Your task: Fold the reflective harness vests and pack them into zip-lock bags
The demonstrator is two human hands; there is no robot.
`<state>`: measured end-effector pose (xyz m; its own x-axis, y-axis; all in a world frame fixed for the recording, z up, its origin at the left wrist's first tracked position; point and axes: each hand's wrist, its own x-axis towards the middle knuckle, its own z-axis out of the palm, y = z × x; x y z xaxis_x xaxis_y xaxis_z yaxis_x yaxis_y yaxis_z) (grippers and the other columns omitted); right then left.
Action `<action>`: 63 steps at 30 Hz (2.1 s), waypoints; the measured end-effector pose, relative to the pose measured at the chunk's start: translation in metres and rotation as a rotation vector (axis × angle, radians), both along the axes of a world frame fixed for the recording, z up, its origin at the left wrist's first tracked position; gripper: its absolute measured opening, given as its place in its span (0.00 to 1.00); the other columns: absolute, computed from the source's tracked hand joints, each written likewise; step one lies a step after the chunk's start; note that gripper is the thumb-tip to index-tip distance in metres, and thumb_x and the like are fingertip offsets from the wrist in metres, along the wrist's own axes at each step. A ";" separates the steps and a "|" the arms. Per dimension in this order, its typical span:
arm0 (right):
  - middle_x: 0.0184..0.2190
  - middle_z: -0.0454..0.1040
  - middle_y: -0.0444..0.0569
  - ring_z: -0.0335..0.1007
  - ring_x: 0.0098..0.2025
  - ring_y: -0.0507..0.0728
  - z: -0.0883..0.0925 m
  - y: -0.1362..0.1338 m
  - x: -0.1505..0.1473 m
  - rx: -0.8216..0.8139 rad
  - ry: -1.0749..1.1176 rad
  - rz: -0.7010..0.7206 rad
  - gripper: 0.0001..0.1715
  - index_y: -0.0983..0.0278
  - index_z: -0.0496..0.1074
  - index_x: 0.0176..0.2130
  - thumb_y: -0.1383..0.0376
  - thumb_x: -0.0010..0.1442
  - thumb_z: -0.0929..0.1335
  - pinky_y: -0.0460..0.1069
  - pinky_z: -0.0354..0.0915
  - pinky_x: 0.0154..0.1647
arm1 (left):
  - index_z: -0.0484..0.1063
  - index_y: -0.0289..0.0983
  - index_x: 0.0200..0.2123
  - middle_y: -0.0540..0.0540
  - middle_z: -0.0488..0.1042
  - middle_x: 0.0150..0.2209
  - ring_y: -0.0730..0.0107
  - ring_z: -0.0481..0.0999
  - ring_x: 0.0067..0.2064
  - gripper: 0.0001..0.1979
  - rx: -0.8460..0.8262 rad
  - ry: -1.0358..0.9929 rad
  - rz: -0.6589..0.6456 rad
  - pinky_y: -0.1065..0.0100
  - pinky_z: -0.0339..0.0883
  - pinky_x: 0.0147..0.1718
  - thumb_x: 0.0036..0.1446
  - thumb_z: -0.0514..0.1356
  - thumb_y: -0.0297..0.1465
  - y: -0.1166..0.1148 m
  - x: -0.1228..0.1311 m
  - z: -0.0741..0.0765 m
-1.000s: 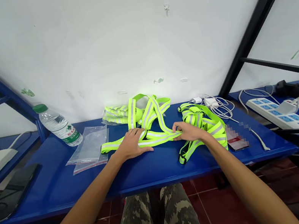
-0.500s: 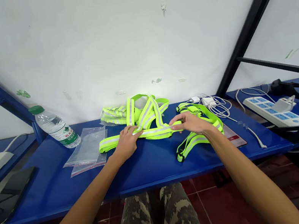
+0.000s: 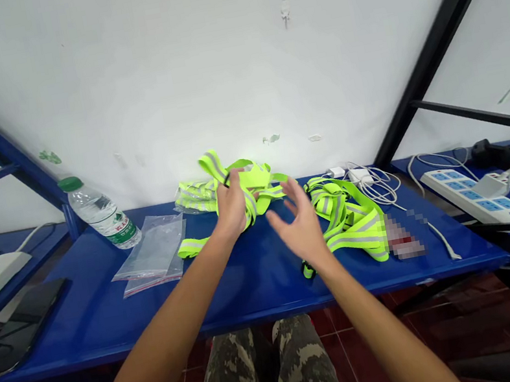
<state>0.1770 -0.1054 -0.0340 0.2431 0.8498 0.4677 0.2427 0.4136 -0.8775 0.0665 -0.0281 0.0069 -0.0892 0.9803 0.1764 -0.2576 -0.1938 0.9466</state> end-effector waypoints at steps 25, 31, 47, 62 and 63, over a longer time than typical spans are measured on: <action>0.62 0.66 0.62 0.67 0.60 0.69 -0.026 0.012 0.002 -0.490 -0.721 0.415 0.48 0.70 0.60 0.65 0.50 0.54 0.72 0.58 0.65 0.58 | 0.65 0.39 0.42 0.42 0.75 0.48 0.71 0.77 0.40 0.12 -0.211 -0.556 0.570 0.62 0.73 0.43 0.70 0.48 0.40 -0.017 -0.105 -0.006; 0.43 0.77 0.60 0.74 0.47 0.67 -0.038 0.009 -0.014 -0.403 -0.818 0.106 0.14 0.68 0.74 0.43 0.64 0.57 0.69 0.58 0.66 0.49 | 0.65 0.39 0.41 0.42 0.75 0.47 0.68 0.78 0.42 0.12 -0.174 -0.614 0.554 0.59 0.73 0.44 0.70 0.48 0.40 -0.011 -0.109 0.007; 0.33 0.71 0.44 0.66 0.27 0.50 0.062 0.022 0.090 -0.478 -0.159 0.333 0.33 0.60 0.73 0.46 0.66 0.39 0.79 0.47 0.66 0.25 | 0.64 0.36 0.38 0.44 0.73 0.37 0.70 0.77 0.35 0.06 -0.395 -0.682 0.608 0.64 0.74 0.38 0.66 0.49 0.27 0.006 -0.119 -0.025; 0.19 0.57 0.41 0.53 0.19 0.47 0.205 0.045 0.087 0.052 0.181 -0.039 0.08 0.65 0.66 0.23 0.76 0.48 0.67 0.46 0.58 0.20 | 0.61 0.39 0.35 0.53 0.68 0.26 0.71 0.75 0.27 0.06 -0.156 -0.614 0.394 0.62 0.71 0.39 0.55 0.50 0.23 0.014 -0.089 0.063; 0.20 0.61 0.44 0.59 0.22 0.48 0.204 0.042 0.092 0.071 0.156 -0.050 0.07 0.66 0.68 0.23 0.76 0.47 0.66 0.48 0.63 0.22 | 0.62 0.39 0.35 0.54 0.66 0.26 0.73 0.73 0.26 0.06 -0.154 -0.599 0.419 0.63 0.71 0.38 0.54 0.50 0.23 0.014 -0.093 0.066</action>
